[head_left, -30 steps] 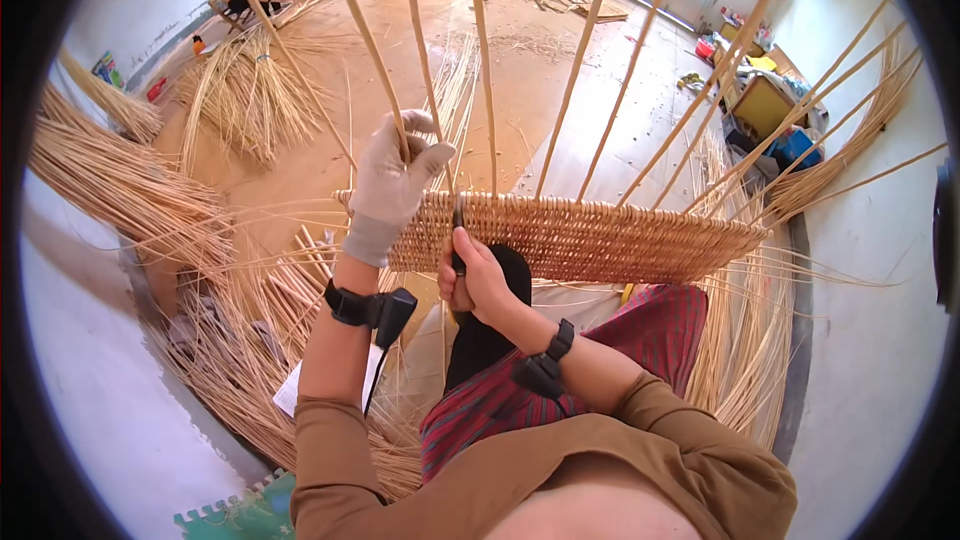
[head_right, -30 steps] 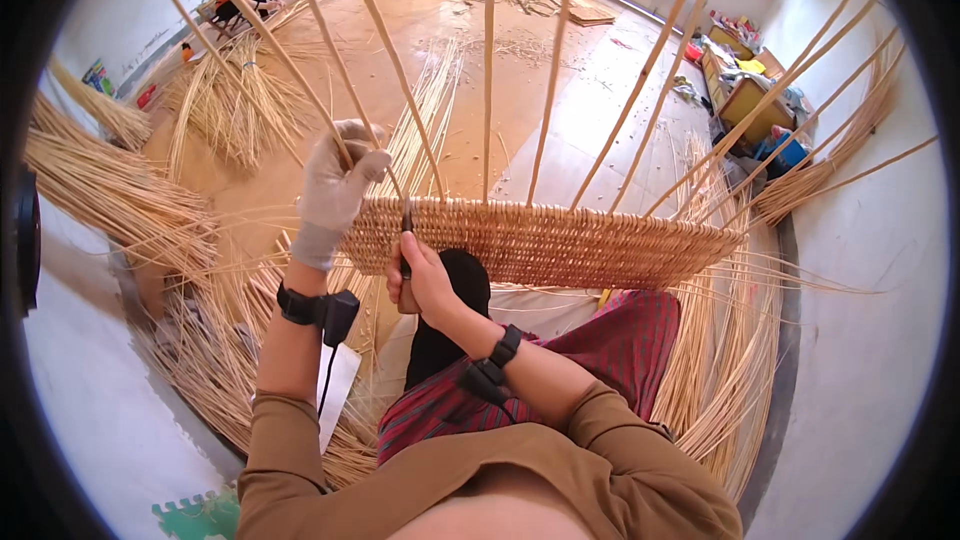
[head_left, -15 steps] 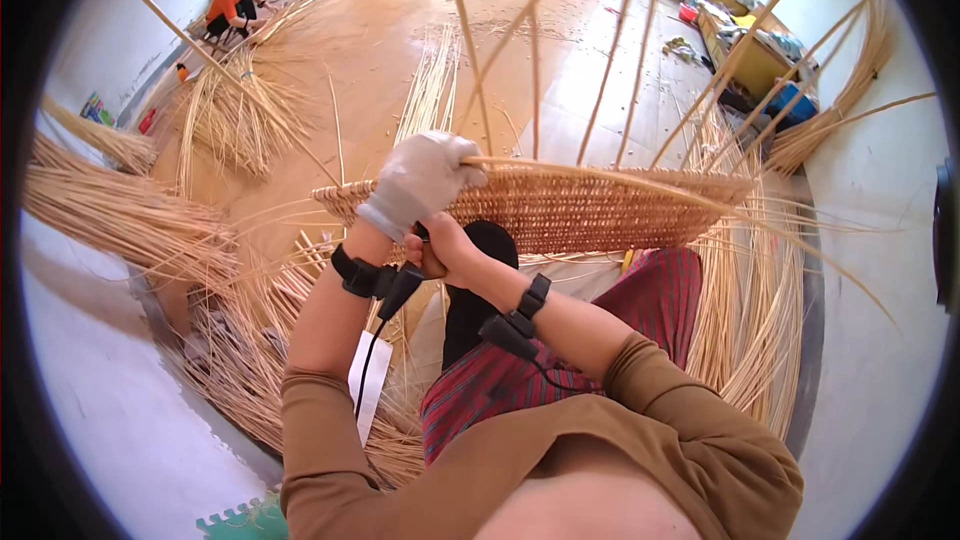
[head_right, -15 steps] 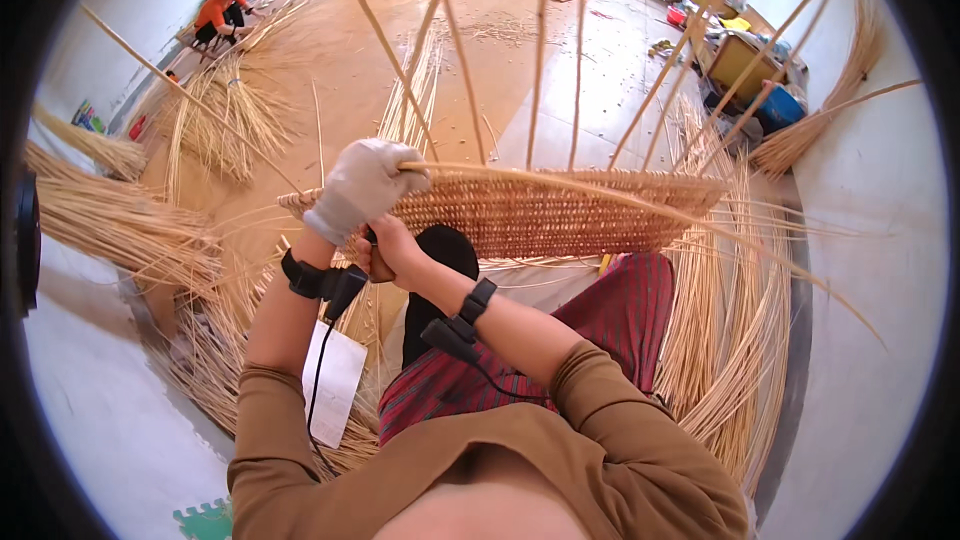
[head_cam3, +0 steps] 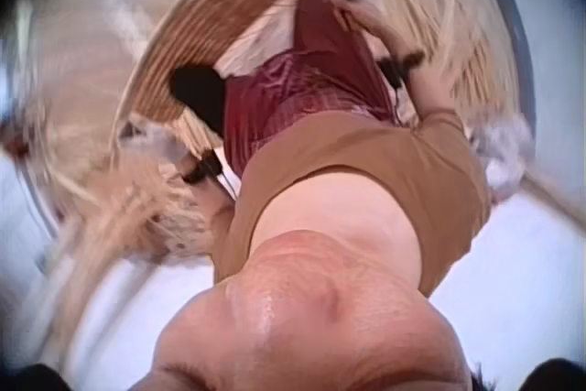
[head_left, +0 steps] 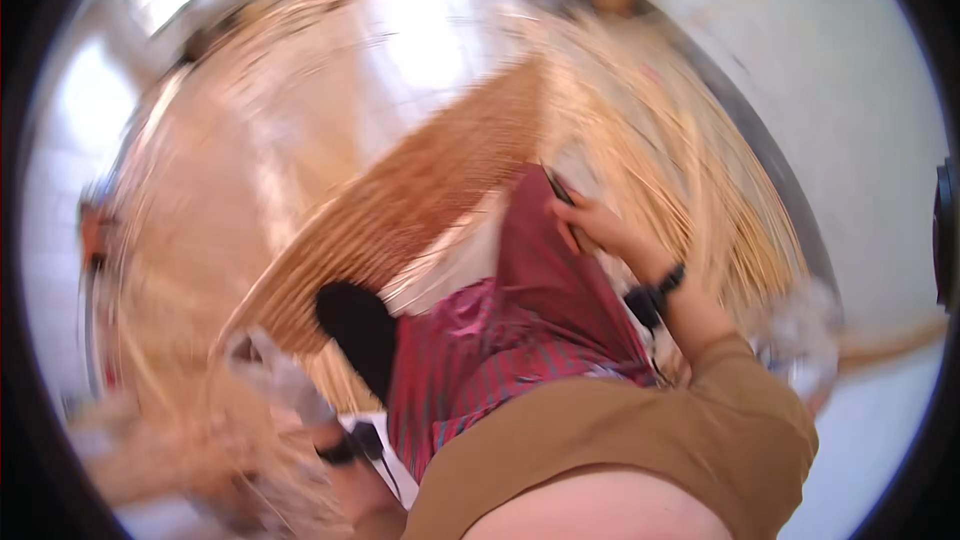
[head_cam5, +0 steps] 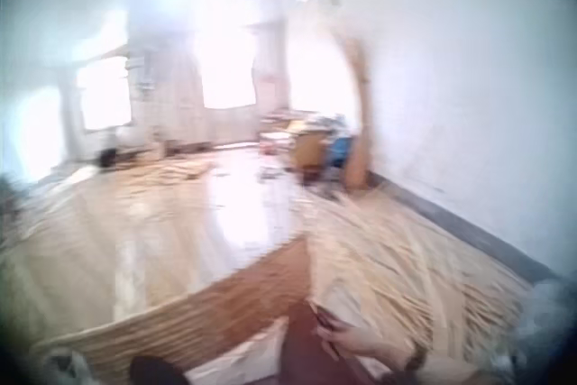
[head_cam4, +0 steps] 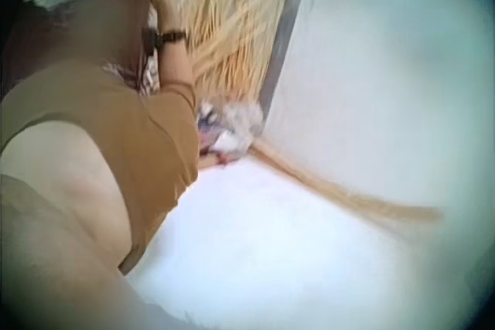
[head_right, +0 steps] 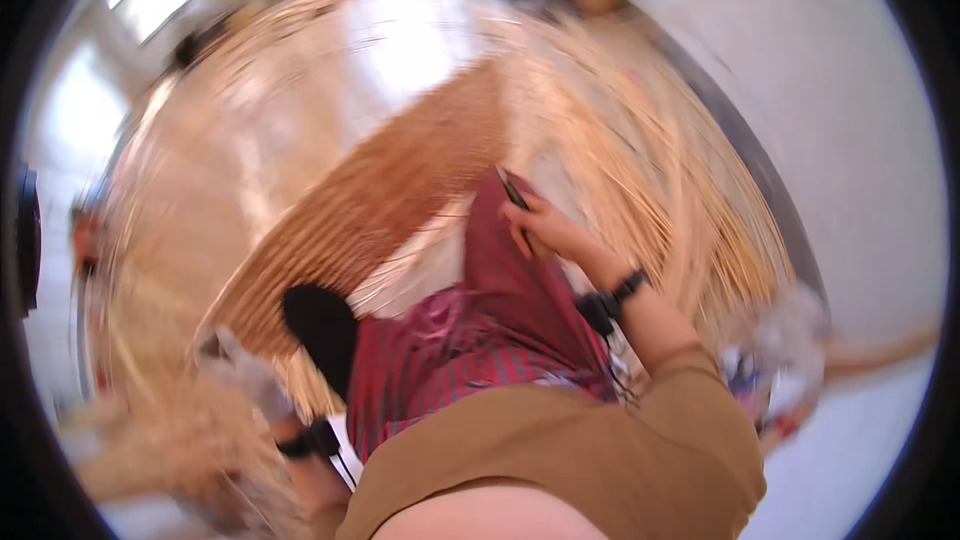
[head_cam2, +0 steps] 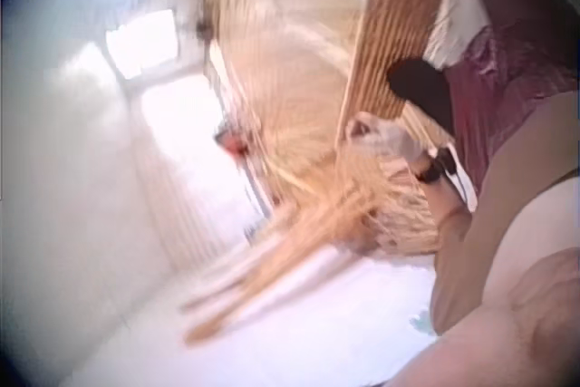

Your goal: Weaving a large wicker basket by inserting and trimming long wooden strands.

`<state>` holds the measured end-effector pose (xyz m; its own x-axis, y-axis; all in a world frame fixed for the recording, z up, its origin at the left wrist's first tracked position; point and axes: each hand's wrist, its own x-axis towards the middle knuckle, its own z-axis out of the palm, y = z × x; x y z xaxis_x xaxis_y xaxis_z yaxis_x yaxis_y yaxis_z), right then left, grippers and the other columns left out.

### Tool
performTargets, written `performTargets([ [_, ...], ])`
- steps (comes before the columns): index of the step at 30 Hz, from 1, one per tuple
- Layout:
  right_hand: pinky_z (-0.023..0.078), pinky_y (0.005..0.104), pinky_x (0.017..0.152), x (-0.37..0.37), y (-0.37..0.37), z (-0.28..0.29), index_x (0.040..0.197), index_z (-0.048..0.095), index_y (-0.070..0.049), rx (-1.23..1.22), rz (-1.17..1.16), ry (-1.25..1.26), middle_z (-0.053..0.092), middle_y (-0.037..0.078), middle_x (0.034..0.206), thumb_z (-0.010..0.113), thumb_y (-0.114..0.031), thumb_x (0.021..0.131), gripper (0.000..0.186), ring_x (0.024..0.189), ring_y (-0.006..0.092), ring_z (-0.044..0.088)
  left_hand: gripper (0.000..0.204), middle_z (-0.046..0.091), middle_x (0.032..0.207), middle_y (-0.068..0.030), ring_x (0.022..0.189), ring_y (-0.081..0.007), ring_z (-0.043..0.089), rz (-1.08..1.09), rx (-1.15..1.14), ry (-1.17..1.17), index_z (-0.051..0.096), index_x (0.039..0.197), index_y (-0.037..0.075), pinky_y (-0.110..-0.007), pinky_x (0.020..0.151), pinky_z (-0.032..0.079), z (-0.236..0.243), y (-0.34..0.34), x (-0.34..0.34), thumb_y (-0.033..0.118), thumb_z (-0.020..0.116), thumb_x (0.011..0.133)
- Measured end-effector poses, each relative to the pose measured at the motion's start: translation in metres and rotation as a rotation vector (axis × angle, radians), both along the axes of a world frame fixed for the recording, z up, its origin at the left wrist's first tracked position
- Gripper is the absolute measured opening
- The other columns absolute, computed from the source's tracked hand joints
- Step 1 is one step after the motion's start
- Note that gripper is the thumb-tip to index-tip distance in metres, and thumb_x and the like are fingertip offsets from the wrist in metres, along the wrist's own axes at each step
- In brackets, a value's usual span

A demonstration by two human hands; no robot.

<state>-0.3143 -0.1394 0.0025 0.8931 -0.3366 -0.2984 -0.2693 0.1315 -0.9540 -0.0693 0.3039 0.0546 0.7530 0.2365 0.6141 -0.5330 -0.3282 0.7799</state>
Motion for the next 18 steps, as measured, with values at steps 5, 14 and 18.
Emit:
performTargets([
  [5, 0.049, 0.0397, 0.050, -0.093, -0.039, -0.222, 0.088, 0.064, 0.000, -0.136, -0.392, 0.477, 0.063, 0.008, 0.068, 0.065, -0.038, 0.097, 0.038, 0.054, 0.0213, 0.059, 0.069, 0.064, 0.137, -0.0179, 0.143, -0.0466, 0.043, -0.488, 1.402, -0.010, 0.060, 0.142, 0.012, -0.065, 0.127, 0.012, -0.013, -0.032, -0.064, 0.048, 0.077, 0.085],
  [14, 0.056, 0.0421, 0.078, -0.281, 0.137, -0.437, 0.122, 0.073, -0.004, 0.523, -0.141, 0.717, 0.077, 0.013, 0.111, 0.065, -0.053, 0.096, 0.057, 0.089, 0.0240, 0.070, 0.027, 0.075, 0.099, -0.0161, 0.098, -0.0341, 0.071, -0.563, 1.613, 0.023, 0.074, 0.112, 0.013, -0.049, 0.108, 0.047, -0.053, -0.113, -0.020, 0.015, 0.072, 0.085],
  [18, 0.055, 0.0534, 0.085, -0.250, 0.106, -0.392, 0.114, 0.073, -0.003, -0.280, -0.318, 0.763, 0.074, 0.022, 0.115, 0.065, -0.024, 0.089, 0.034, 0.101, 0.0381, 0.072, 0.022, 0.072, 0.112, -0.0172, 0.100, -0.0326, 0.069, -0.386, 1.259, 0.250, 0.070, 0.117, 0.002, -0.042, 0.096, 0.054, -0.014, -0.077, 0.006, 0.006, 0.064, 0.097],
])
